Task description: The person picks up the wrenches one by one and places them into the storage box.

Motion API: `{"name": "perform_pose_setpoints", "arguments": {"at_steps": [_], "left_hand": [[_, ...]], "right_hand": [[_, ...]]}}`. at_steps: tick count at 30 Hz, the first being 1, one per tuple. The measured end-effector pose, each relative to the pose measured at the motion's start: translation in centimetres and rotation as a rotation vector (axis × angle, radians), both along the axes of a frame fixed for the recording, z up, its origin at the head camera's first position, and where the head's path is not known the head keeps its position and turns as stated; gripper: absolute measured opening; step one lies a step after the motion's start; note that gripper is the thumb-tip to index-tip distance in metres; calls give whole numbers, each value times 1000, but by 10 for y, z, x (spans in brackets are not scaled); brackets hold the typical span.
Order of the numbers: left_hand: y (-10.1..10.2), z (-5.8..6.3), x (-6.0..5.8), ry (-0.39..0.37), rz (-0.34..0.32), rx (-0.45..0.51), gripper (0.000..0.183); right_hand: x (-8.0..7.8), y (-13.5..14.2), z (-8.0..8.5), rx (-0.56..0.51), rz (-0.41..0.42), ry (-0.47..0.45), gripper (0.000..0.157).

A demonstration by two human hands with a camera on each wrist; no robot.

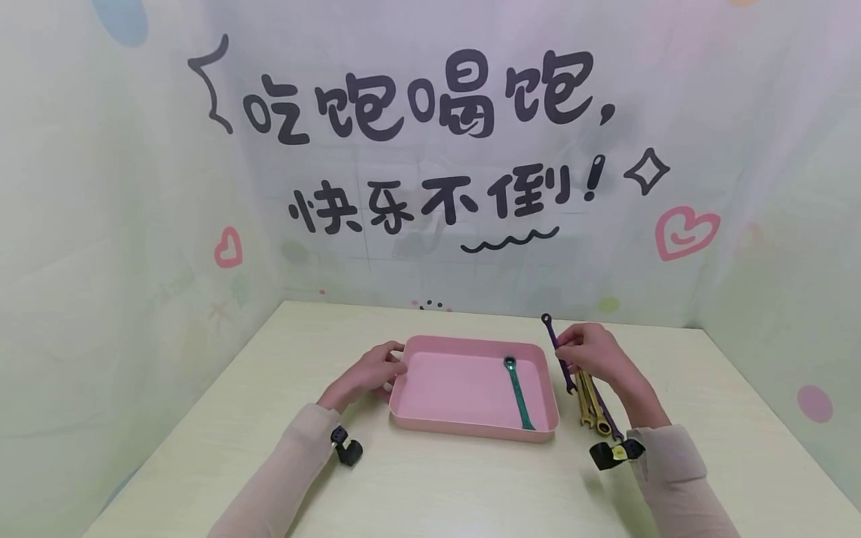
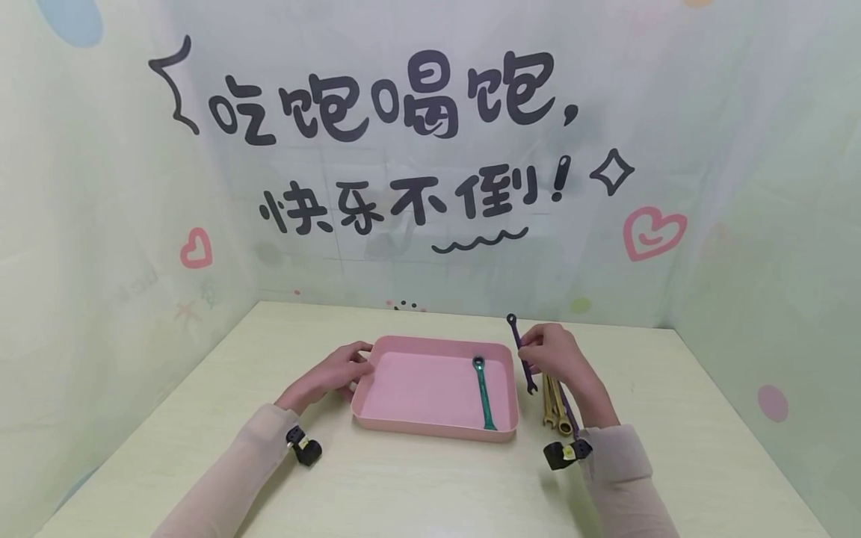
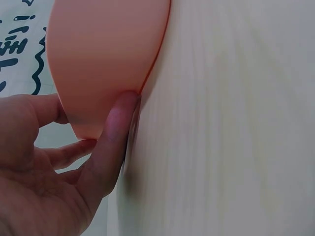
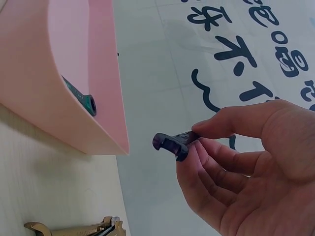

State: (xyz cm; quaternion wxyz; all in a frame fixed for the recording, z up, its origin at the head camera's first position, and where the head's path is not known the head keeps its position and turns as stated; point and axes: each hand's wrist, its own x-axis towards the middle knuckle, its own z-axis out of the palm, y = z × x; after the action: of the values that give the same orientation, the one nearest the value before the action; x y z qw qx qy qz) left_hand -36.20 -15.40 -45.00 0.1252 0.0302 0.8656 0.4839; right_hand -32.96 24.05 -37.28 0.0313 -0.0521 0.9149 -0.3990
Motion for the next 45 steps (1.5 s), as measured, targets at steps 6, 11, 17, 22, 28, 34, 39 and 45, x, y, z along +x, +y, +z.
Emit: {"name": "perform_pose_setpoints", "arguments": {"at_steps": [6,11,17,22,28,34,39,45], "left_hand": [[0,0,1,5,-2,-1,56],[-1,-1,1,5,-3,-5,56],[-1,-1,1,0,2,-5,56],[-1,0,2,-5,0,-10,56],[-1,1,2,-7,-4,-11,57],[0,1,2,3,-3,-7,56],[-1,2,3,3,0,-7,56],[-1,1,1,5,0,-5,56]], "right_hand": [[2,-2,0,-7,2,6,28],[2,-4,-1,-16,-1,4,28],[1,-8,-2,-26,-4,2,27],[0,-10,-4,-28,-5,1,27],[-1,-12,-6,-25,1,5,26],[-1,-15,-6,-29,2,-3,26],[-2,-17,-5,-30,8,0,26],[-4,-20,-7,-39,2,1,26]]}}
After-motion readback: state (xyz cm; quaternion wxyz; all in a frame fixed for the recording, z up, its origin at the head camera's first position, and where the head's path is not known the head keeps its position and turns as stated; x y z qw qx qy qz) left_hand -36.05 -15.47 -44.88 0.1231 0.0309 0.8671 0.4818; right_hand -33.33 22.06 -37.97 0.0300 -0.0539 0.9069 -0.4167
